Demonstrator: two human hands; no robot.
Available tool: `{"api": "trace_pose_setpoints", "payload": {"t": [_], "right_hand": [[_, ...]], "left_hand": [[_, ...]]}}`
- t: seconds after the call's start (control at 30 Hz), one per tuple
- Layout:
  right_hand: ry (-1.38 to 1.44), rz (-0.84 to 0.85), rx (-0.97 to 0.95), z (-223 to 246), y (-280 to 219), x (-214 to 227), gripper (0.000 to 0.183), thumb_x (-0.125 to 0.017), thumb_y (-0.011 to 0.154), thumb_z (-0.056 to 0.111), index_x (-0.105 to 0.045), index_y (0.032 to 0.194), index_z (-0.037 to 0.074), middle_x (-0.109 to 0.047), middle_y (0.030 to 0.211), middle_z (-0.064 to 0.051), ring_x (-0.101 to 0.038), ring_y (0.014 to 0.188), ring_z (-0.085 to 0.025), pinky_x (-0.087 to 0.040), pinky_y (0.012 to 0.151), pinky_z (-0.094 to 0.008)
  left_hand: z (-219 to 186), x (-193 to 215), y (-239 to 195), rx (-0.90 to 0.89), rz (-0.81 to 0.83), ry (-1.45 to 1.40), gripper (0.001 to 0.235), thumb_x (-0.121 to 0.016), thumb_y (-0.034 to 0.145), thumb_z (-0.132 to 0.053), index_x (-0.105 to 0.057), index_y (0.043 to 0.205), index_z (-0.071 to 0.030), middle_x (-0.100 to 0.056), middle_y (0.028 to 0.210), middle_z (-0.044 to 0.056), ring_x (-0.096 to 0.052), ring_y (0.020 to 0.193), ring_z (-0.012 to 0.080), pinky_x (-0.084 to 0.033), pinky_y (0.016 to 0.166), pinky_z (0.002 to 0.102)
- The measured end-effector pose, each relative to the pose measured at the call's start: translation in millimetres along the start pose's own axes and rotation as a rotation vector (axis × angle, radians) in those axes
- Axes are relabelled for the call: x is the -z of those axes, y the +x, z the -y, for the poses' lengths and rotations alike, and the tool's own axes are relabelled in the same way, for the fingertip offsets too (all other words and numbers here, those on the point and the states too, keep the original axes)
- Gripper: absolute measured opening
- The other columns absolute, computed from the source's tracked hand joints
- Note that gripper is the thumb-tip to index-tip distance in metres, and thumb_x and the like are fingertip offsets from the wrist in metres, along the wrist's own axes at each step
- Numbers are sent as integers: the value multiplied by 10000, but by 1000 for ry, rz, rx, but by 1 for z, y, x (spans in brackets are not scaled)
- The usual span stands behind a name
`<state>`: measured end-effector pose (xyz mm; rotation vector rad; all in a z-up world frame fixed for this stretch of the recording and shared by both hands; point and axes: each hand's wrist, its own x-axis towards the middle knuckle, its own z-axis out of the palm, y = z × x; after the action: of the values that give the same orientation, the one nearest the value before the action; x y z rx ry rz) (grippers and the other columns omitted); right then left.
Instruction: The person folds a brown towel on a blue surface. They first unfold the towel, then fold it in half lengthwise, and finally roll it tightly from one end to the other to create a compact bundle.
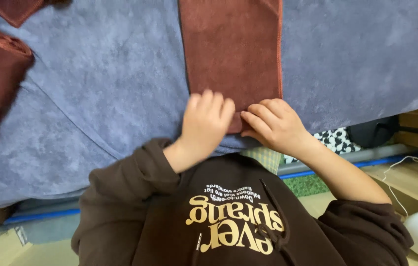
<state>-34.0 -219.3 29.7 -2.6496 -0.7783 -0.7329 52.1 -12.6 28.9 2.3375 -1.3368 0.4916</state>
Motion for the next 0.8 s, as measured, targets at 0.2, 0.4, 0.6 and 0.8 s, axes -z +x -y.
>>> {"api": "trace_pose_setpoints", "payload": {"t": [0.2, 0.4, 0.6, 0.8], "right_hand": [[227, 11, -51, -20, 1, -6, 324, -656, 1014, 352, -706, 1048, 34, -670, 966, -123, -653, 828, -321, -526, 715, -402], [353, 142, -244, -24, 25, 28, 250, -607, 1042, 185, -683, 1176, -13, -686, 894, -160, -679, 782, -367, -548, 687, -460], [269, 85, -130, -39, 9, 12, 330, -831, 877, 269, -699, 1069, 35, -655, 1012, -135, -665, 867, -347, -552, 761, -442], [242, 87, -239, -48, 16, 3, 179, -686, 1020, 246, -717, 1059, 75, -663, 874, -79, -661, 775, -275, -537, 695, -378]], "left_hand": [[-17, -11, -27, -76, -138, 187, 436, -373, 1121, -378, -648, 1127, -39, -642, 1084, 210, -639, 998, 365, -542, 887, 454], [1, -12, -10, -40, 1, 4, 432, -513, 1045, -458, -597, 940, -48, -520, 865, 84, -562, 892, 293, -458, 812, 409], [22, -23, 9, 34, 152, -144, 386, -669, 928, -426, -627, 782, -72, -513, 820, 66, -514, 852, 298, -403, 734, 446], [41, -22, 21, 161, 115, -160, 329, -675, 947, -445, -587, 982, -130, -661, 697, 63, -692, 658, 273, -493, 662, 408]]}}
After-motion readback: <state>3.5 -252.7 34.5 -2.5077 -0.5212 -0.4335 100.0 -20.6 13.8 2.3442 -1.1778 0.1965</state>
